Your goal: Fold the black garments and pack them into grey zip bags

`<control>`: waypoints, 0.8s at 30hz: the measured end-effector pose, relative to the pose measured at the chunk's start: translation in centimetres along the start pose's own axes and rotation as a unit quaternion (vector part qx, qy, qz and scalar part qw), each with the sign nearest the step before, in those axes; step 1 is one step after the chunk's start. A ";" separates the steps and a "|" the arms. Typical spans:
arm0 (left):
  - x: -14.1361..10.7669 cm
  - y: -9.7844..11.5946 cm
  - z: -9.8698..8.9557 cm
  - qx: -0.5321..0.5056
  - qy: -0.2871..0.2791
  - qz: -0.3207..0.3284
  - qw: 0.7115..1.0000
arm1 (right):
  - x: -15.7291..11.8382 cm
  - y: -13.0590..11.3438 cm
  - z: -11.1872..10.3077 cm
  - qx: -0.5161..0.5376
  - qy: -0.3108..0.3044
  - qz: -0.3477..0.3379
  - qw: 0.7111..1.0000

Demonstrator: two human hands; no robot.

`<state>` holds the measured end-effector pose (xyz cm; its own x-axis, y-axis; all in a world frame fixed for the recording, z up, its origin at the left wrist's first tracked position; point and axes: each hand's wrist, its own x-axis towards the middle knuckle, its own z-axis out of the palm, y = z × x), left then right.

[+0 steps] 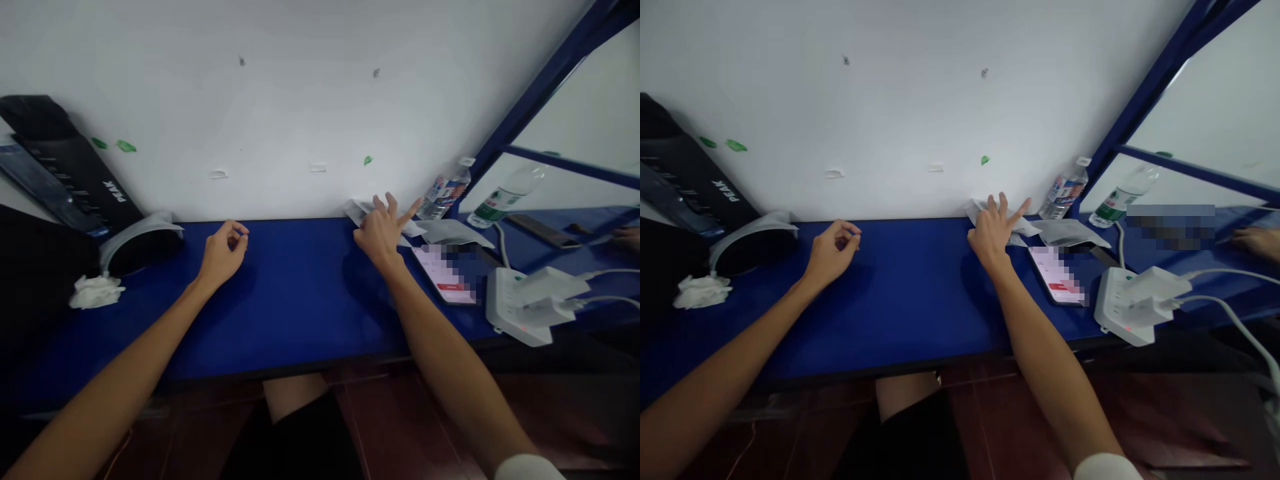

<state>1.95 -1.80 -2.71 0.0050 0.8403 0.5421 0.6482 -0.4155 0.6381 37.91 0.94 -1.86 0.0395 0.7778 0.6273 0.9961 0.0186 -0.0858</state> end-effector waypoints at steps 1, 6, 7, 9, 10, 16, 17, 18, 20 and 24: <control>0.0 -0.1 0.0 0.004 -0.002 0.002 1.000 | 0.1 -0.1 -0.1 0.021 0.014 -0.016 1.000; -0.3 -0.3 0.2 0.073 -0.031 0.051 0.996 | -0.3 -2.3 -0.1 0.166 0.019 -0.145 0.975; -0.4 -0.2 0.1 0.093 -0.037 0.062 0.993 | -0.5 -3.0 0.0 0.204 0.005 -0.186 0.961; -0.5 0.0 -0.3 0.119 -0.061 0.079 0.988 | -1.1 -4.1 0.3 0.278 -0.036 -0.254 0.926; -0.6 0.2 -0.5 0.122 -0.081 0.087 0.985 | -1.5 -4.6 0.5 0.308 -0.060 -0.276 0.908; -0.3 0.4 -1.3 0.099 -0.160 0.012 0.982 | -2.7 -5.5 1.4 0.404 -0.195 -0.306 0.840; -0.3 0.2 -1.2 0.104 -0.153 -0.032 0.982 | -2.7 -5.3 1.4 0.412 -0.207 -0.306 0.833; -0.2 -0.1 -1.1 0.107 -0.147 -0.076 0.980 | -2.6 -5.2 1.5 0.421 -0.217 -0.308 0.825; -0.2 -0.7 -0.7 0.106 -0.133 -0.142 0.975 | -2.4 -4.9 1.6 0.435 -0.233 -0.318 0.809; -0.4 -1.4 0.0 0.032 -0.120 -0.146 0.982 | -2.1 -4.4 1.5 0.442 -0.252 -0.332 0.794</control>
<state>1.03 -1.53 -3.83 -0.0141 0.9811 0.1928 0.6955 -0.1289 0.7068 33.36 0.17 -3.96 -0.7301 0.5609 0.3904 0.3309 0.7900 -0.5162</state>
